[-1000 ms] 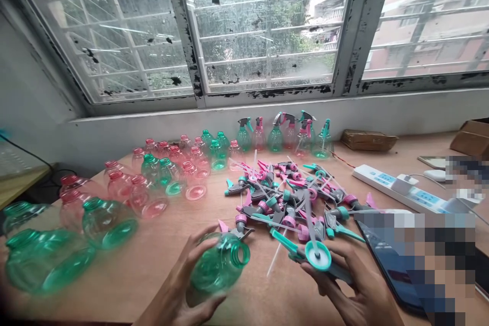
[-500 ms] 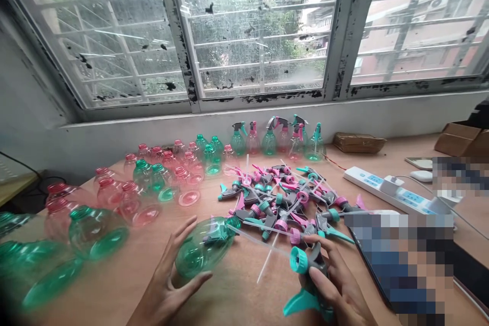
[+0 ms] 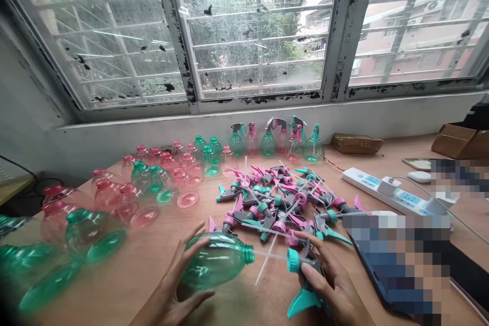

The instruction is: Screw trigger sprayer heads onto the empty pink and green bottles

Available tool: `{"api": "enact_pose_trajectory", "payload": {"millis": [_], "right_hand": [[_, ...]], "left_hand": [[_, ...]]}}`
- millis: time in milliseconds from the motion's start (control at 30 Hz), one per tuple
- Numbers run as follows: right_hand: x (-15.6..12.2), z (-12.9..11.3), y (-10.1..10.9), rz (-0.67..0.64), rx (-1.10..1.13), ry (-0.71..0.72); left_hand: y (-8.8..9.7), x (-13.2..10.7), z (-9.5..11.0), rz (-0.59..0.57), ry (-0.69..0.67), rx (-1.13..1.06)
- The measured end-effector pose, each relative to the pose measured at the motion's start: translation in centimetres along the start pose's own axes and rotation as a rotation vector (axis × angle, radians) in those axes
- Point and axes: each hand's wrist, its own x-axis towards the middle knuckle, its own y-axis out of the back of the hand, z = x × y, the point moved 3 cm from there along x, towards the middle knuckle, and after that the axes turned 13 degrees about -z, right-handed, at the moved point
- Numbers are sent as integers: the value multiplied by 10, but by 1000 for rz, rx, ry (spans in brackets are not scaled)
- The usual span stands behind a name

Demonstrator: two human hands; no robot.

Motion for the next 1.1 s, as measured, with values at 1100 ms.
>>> {"api": "enact_pose_trajectory", "payload": {"millis": [1100], "right_hand": [[8,-19,-37,-220,42,-99]], "left_hand": [[-36,8,6,-171,16,-543]]}}
